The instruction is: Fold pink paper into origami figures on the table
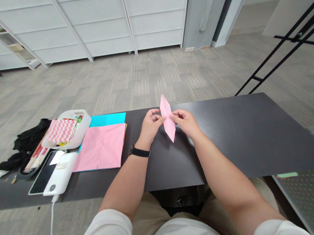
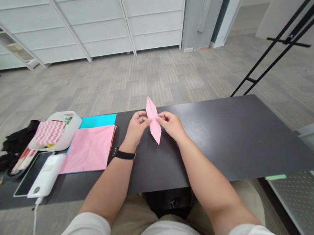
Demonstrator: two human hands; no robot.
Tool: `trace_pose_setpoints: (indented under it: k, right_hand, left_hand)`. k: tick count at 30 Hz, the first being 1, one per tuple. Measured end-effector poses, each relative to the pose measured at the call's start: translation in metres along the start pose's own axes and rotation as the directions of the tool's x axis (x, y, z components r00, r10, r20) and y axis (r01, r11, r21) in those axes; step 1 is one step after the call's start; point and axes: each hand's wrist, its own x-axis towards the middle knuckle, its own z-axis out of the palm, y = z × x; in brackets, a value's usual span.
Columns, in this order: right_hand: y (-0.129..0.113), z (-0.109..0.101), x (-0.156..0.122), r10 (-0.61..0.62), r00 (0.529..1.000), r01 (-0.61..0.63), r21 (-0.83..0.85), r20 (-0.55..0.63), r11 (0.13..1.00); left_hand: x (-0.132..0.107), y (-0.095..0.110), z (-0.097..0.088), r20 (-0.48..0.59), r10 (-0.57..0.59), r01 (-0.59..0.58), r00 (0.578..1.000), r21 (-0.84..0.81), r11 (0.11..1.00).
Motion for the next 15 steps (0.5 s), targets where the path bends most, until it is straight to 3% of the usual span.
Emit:
trace_pose_setpoints:
  k: [3,6,11,15]
  right_hand:
    - [0.005,-0.003,0.002,0.086,0.996,-0.086,-0.052,0.007,0.995]
    - [0.005,-0.006,0.003,0.128,0.991,-0.131,-0.215,-0.03,0.968]
    - [0.0,-0.012,0.001,0.163,0.986,-0.13,-0.522,0.018,0.843]
    - [-0.002,-0.014,-0.002,0.224,0.971,-0.12,-0.658,0.077,0.744]
  left_hand:
    - [-0.001,-0.002,0.0,0.012,-0.167,0.166,0.986,0.047,0.985]
    - [-0.003,-0.002,0.001,0.01,-0.223,0.215,0.975,0.22,0.951]
    - [-0.009,-0.003,0.0,0.063,-0.17,0.107,0.983,0.552,0.827]
    - [-0.013,-0.002,0.0,0.159,-0.05,-0.099,0.986,0.801,0.591]
